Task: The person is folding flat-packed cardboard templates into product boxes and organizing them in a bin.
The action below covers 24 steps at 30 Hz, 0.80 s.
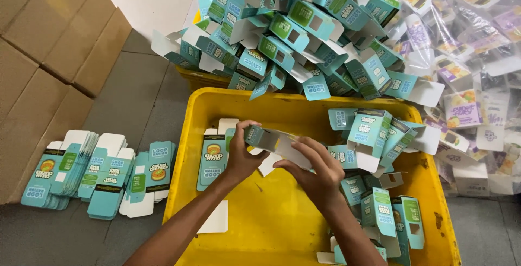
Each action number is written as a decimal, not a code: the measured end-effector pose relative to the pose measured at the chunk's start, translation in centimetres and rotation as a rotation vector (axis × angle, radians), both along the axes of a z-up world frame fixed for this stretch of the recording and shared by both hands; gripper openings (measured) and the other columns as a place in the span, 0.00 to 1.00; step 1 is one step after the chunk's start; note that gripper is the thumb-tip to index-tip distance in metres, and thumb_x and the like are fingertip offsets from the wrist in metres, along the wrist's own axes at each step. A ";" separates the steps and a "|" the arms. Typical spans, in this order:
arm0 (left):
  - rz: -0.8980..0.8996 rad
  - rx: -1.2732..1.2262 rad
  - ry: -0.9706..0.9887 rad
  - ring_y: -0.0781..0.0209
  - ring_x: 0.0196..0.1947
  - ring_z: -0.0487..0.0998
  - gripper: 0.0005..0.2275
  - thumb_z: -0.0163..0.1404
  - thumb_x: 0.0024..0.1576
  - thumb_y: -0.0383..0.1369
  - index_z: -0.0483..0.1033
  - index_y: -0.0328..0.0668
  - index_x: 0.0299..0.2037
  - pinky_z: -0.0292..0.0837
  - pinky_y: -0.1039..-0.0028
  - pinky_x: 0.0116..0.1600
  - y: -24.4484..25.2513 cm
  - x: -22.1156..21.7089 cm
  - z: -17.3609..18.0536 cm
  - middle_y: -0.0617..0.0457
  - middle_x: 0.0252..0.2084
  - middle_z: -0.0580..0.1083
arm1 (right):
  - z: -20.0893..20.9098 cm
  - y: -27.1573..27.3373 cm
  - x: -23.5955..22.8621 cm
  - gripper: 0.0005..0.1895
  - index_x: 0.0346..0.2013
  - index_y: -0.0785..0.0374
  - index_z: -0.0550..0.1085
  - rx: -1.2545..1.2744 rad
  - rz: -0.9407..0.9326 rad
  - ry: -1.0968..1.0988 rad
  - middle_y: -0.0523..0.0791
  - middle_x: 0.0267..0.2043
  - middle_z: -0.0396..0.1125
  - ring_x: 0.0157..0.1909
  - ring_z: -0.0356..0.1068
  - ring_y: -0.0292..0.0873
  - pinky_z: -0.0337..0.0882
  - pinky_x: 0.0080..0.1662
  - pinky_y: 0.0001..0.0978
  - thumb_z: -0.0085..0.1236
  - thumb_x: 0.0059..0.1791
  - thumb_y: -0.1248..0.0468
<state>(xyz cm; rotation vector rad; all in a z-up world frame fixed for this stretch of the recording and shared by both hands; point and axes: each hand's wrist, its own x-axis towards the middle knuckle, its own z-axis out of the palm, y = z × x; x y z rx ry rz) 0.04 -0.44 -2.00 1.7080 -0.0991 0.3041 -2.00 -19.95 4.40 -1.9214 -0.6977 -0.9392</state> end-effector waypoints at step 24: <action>0.027 0.043 -0.103 0.50 0.55 0.75 0.33 0.67 0.42 0.18 0.62 0.42 0.56 0.71 0.52 0.61 -0.5 0.0 -1.2 0.47 0.50 0.71 | 1.6 1.2 -1.5 0.22 0.50 0.56 0.80 -0.090 0.002 0.391 0.49 0.49 0.77 0.48 0.79 0.52 0.82 0.39 0.37 0.74 0.42 0.65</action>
